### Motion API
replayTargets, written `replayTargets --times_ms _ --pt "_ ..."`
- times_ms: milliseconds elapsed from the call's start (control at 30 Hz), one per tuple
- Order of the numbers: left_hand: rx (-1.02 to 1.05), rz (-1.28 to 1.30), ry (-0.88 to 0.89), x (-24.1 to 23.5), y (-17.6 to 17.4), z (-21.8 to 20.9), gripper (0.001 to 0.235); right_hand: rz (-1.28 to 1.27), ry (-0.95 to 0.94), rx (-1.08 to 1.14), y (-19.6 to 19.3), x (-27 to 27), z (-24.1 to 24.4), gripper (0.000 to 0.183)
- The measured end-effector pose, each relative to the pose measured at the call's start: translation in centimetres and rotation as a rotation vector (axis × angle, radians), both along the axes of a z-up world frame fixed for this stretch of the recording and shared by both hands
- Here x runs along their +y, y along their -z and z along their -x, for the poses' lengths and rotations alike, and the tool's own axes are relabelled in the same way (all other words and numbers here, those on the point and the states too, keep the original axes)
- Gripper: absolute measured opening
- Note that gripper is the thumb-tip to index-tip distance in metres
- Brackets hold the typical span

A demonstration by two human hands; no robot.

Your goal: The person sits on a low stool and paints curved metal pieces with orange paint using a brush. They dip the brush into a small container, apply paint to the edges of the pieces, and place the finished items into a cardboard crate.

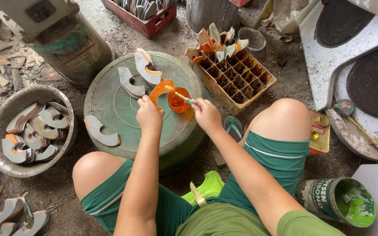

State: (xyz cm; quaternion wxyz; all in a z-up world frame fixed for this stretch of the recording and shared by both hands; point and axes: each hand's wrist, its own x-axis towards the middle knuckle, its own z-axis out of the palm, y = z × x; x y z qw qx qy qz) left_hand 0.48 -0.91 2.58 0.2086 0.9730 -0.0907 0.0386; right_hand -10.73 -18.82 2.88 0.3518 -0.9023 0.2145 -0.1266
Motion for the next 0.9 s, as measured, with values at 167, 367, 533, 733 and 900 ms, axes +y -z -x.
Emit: replayTargets --times_ms 167,367,533,733,900 --pt "-0.062 0.025 0.033 -0.4 -0.9 0.5 0.069 0.107 0.033 -0.163 0.8 -1.1 -0.1 0.015" --pt "-0.06 -0.015 -0.025 0.1 -1.9 0.1 0.071 -0.037 0.067 -0.383 -0.6 0.0 0.4 0.017" --pt "-0.087 -0.082 -0.008 -0.5 -1.3 0.3 0.065 0.103 -0.116 -0.17 -2.1 3.1 1.8 0.018" --pt "-0.115 -0.067 0.046 -0.7 -0.8 0.9 0.062 0.105 -0.027 -0.206 -2.0 2.3 -0.2 0.015" --pt "-0.077 -0.081 0.042 -0.5 -0.7 0.9 0.061 0.121 -0.042 -0.139 -0.9 2.7 -0.3 0.016"
